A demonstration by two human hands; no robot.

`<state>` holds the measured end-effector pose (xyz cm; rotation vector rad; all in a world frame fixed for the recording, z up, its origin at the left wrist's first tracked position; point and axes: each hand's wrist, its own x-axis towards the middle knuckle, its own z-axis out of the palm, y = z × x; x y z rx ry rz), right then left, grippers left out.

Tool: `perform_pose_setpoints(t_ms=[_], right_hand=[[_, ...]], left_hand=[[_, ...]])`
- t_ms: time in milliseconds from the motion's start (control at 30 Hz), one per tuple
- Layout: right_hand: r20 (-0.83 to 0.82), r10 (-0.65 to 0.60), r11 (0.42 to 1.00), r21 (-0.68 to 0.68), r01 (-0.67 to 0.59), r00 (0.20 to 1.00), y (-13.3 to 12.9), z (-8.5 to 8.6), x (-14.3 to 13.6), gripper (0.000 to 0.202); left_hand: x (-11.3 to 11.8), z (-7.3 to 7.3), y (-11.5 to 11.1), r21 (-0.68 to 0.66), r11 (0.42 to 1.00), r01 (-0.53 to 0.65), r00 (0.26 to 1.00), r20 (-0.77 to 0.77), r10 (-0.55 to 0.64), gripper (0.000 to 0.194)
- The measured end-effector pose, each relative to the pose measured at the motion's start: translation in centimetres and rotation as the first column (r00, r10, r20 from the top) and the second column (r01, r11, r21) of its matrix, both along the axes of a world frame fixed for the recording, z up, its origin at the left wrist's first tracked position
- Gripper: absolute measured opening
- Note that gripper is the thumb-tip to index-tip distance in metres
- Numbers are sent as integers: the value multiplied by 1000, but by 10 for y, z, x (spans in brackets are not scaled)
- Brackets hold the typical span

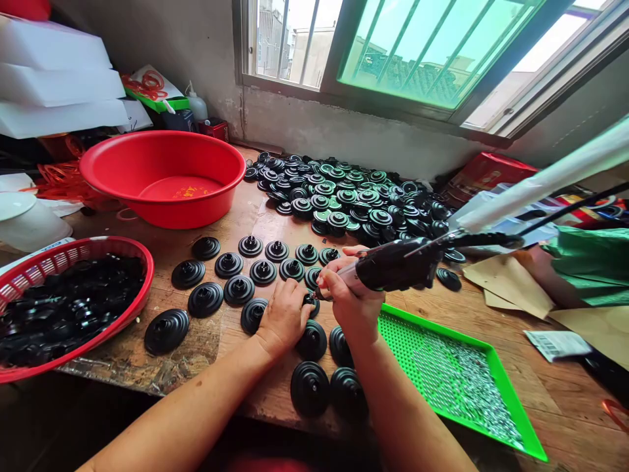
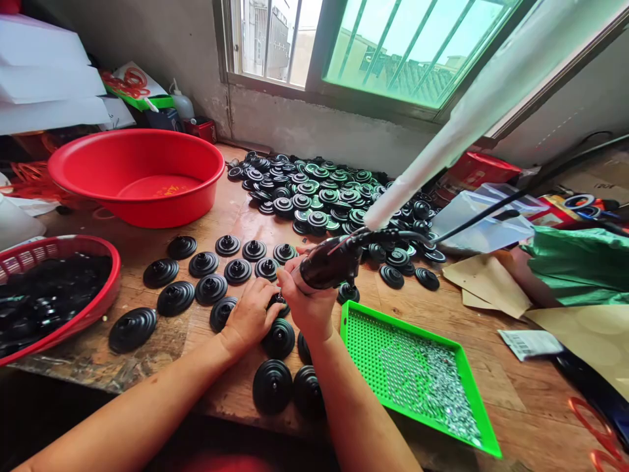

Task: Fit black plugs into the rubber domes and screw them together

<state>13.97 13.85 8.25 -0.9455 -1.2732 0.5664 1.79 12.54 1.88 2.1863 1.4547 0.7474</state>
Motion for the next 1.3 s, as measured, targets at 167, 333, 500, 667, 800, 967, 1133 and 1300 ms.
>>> perform_pose_setpoints(t_ms=[167,333,500,667,800,967,1133,1300], right_hand=[[19,23,999,24,-24,1000,-2,2,0,21],[78,-9,999,36,6,997,-2,5,-4,18],[-105,89,994,-61,-95,991,0,3,-6,31],[-119,109,992,-52,-116,987,0,2,-4,31],[-167,99,992,-64,-111,981,4,3,-6,28],[-122,81,992,-81,-92,989,5,8,-10,26],[-93,-56,994,93,65,994,-35,29,15,40],[-149,-299,941,121,317,943,-95,44,69,44]], left_hand=[[0,0,0,7,1000,-2,1000,-3,2,12],[0,-1,-1,19,1000,-6,999,-38,7,12],[1,-2,0,9,1000,-2,1000,-29,2,12],[2,-6,1,18,1000,-7,1000,8,6,10],[2,-8,2,46,999,4,1000,25,-5,9],[2,-8,2,108,994,0,998,-55,6,8],[2,-6,0,148,989,4,988,-152,19,5],[-16,11,-27,344,939,0,972,-219,80,27]])
